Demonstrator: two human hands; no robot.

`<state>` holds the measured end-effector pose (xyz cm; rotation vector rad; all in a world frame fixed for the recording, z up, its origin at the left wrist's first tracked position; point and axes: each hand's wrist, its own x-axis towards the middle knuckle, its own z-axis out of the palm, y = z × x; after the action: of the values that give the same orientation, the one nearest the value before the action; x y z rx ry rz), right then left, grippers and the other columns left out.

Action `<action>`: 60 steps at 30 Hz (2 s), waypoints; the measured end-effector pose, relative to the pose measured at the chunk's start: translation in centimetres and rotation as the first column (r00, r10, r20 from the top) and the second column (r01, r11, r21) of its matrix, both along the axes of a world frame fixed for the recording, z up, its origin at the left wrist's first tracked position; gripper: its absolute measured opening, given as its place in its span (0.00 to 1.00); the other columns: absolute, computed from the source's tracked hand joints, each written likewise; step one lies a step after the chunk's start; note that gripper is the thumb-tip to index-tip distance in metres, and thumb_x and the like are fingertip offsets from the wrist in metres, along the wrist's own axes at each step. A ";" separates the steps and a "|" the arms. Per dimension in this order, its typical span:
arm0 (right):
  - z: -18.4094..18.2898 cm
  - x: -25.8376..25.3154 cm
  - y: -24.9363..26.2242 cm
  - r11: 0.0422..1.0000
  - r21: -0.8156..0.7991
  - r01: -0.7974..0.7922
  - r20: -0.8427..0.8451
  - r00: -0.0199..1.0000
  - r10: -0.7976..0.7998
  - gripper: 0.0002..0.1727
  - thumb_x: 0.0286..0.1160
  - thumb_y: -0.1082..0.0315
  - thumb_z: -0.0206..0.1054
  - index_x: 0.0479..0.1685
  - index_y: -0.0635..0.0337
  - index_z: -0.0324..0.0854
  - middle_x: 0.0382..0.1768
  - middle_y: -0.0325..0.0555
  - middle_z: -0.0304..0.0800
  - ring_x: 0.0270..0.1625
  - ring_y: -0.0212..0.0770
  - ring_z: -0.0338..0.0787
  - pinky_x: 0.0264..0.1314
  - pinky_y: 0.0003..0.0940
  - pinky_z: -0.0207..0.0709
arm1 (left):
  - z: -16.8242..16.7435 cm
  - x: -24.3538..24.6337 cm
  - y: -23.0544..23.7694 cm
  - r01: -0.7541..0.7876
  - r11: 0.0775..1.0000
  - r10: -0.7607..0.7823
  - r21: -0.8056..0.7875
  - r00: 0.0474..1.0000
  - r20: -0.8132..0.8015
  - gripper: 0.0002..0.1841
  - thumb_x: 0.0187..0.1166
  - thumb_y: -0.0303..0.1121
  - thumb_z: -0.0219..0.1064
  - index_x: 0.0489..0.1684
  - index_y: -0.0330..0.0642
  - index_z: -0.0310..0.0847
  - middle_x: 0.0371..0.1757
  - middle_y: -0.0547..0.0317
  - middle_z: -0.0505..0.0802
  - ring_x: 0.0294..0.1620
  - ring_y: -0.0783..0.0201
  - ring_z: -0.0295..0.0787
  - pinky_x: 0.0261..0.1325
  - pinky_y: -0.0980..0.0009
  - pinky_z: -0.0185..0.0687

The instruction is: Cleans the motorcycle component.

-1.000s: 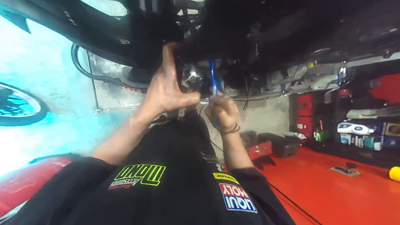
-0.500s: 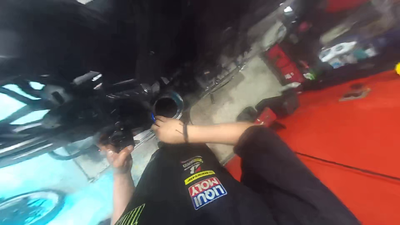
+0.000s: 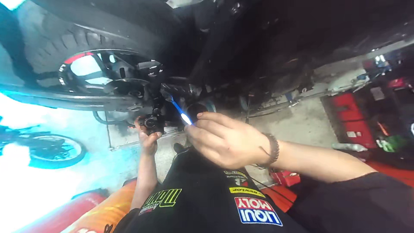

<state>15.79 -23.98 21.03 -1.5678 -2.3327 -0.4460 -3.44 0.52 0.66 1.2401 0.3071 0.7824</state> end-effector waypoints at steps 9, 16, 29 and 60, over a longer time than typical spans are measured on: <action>1.2 -0.8 -1.0 0.998 0.070 -0.002 0.049 0.999 -0.001 0.14 0.90 0.75 0.51 0.57 0.66 0.83 0.66 0.56 0.88 0.62 0.56 0.89 0.77 0.54 0.77 | 0.5 -0.3 -0.4 0.043 0.999 -0.043 -0.026 0.999 0.000 0.54 0.53 0.31 0.82 0.82 0.44 0.42 0.64 0.55 0.85 0.55 0.54 0.91 0.47 0.54 0.94; 0.5 -2.1 -1.7 1.000 0.013 0.016 -0.160 0.987 -0.014 0.13 0.89 0.73 0.54 0.58 0.68 0.83 0.65 0.60 0.89 0.66 0.57 0.90 0.79 0.52 0.78 | 0.7 -0.6 -0.1 0.079 0.995 -0.080 -0.055 0.996 -0.027 0.54 0.55 0.30 0.81 0.84 0.47 0.42 0.64 0.53 0.85 0.55 0.53 0.91 0.51 0.53 0.93; -32.9 2.7 3.1 0.333 -0.748 0.575 -0.254 0.215 -0.943 0.18 0.73 0.65 0.69 0.58 0.65 0.87 0.57 0.61 0.92 0.62 0.57 0.91 0.69 0.55 0.83 | 2.6 -0.7 -1.0 0.025 0.999 -0.031 -0.046 0.991 -0.132 0.56 0.52 0.24 0.85 0.85 0.56 0.47 0.72 0.46 0.81 0.64 0.45 0.86 0.58 0.47 0.91; -10.1 -9.3 18.5 0.452 -0.397 0.798 0.045 0.509 -0.859 0.19 0.85 0.50 0.62 0.48 0.55 0.91 0.50 0.60 0.92 0.58 0.67 0.88 0.65 0.74 0.70 | 0.4 -2.7 14.1 0.421 0.583 -0.171 0.695 0.900 -0.401 0.50 0.55 0.35 0.86 0.86 0.40 0.64 0.83 0.45 0.75 0.84 0.54 0.72 0.84 0.56 0.73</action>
<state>6.53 -5.47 10.89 -2.7997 -1.3663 -0.0226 -6.19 14.59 1.02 2.1858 -0.0381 0.4090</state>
